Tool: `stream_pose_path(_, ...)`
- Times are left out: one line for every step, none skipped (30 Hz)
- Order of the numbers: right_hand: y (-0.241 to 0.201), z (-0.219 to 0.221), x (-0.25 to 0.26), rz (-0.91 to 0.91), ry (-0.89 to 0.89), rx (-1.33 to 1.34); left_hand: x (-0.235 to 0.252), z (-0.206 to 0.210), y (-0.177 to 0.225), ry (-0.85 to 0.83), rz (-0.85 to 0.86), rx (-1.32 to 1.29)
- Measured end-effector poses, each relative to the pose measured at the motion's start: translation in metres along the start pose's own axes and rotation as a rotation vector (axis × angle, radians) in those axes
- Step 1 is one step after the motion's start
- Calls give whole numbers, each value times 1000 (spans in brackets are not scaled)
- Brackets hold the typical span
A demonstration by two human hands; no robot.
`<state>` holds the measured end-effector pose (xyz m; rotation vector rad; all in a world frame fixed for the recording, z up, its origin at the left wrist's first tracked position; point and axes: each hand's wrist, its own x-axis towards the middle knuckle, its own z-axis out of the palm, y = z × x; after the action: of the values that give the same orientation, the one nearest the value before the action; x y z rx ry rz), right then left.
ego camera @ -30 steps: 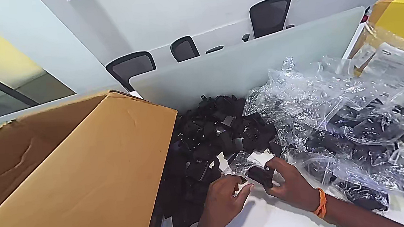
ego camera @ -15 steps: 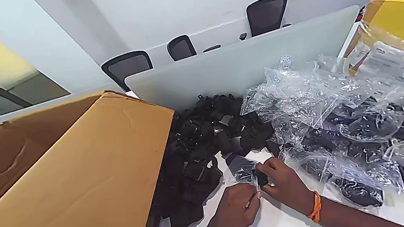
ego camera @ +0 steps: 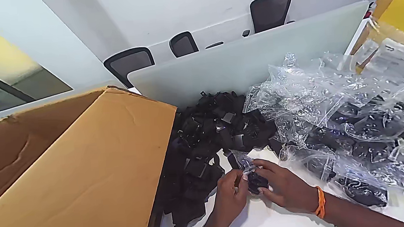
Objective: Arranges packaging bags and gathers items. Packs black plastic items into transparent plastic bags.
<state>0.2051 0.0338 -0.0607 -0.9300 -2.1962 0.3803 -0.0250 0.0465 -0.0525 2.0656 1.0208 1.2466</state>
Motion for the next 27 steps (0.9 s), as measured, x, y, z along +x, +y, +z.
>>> stream_pose_path(1,1,0,23,15,-18,0,0,0,-20,3,-1)
stream_pose_path(2,1,1,47,32,-37,-1,1,0,-43,11,0)
stream_pose_path(3,1,1,64,52,-59,-1,2,0,-63,28,5)
stream_pose_path(3,1,0,74,71,-84,-2,3,0,-78,46,17)
stream_pose_path(3,2,0,73,93,-108,-2,3,0,-85,56,29)
stream_pose_path(3,2,1,56,116,-126,-2,4,0,-81,55,37)
stream_pose_path(3,2,1,29,134,-141,-2,4,0,-69,45,37)
stream_pose_path(3,1,2,-6,149,-153,-2,5,0,-54,26,23)
stream_pose_path(2,1,3,-42,155,-165,-2,5,-1,-40,8,5)
stream_pose_path(1,1,3,-72,143,-172,-3,4,-1,-28,1,-10)
stream_pose_path(0,0,4,-91,122,-175,-2,4,-2,-20,8,-9)
stream_pose_path(-1,0,4,-90,93,-183,-2,4,-2,-24,30,5)
stream_pose_path(-2,0,3,-81,70,-199,-1,4,-2,-37,62,27)
stream_pose_path(-2,1,3,-66,55,-216,-1,3,-2,-53,99,55)
stream_pose_path(-3,2,4,-46,49,-244,-1,3,-2,-75,139,81)
stream_pose_path(-3,3,5,-22,50,-274,-1,2,-1,-100,183,108)
stream_pose_path(-4,3,6,4,55,-300,-1,2,0,-127,224,134)
stream_pose_path(-5,2,6,28,70,-315,-2,3,0,-147,259,154)
stream_pose_path(-7,2,6,47,95,-322,-3,4,1,-161,279,162)
stream_pose_path(-7,2,6,59,123,-314,-3,4,2,-175,286,152)
stream_pose_path(-6,3,5,63,159,-299,-2,4,2,-183,281,129)
stream_pose_path(-5,4,3,60,197,-291,-2,3,2,-188,265,89)
stream_pose_path(-4,4,3,55,233,-286,-2,3,2,-196,247,40)
stream_pose_path(-3,4,2,51,262,-284,-3,3,2,-214,234,-16)
stream_pose_path(-1,3,3,44,285,-289,-4,4,3,-235,224,-71)
stream_pose_path(0,3,3,41,300,-303,-5,6,4,-257,213,-121)
stream_pose_path(1,3,4,38,307,-321,-7,8,6,-274,200,-157)
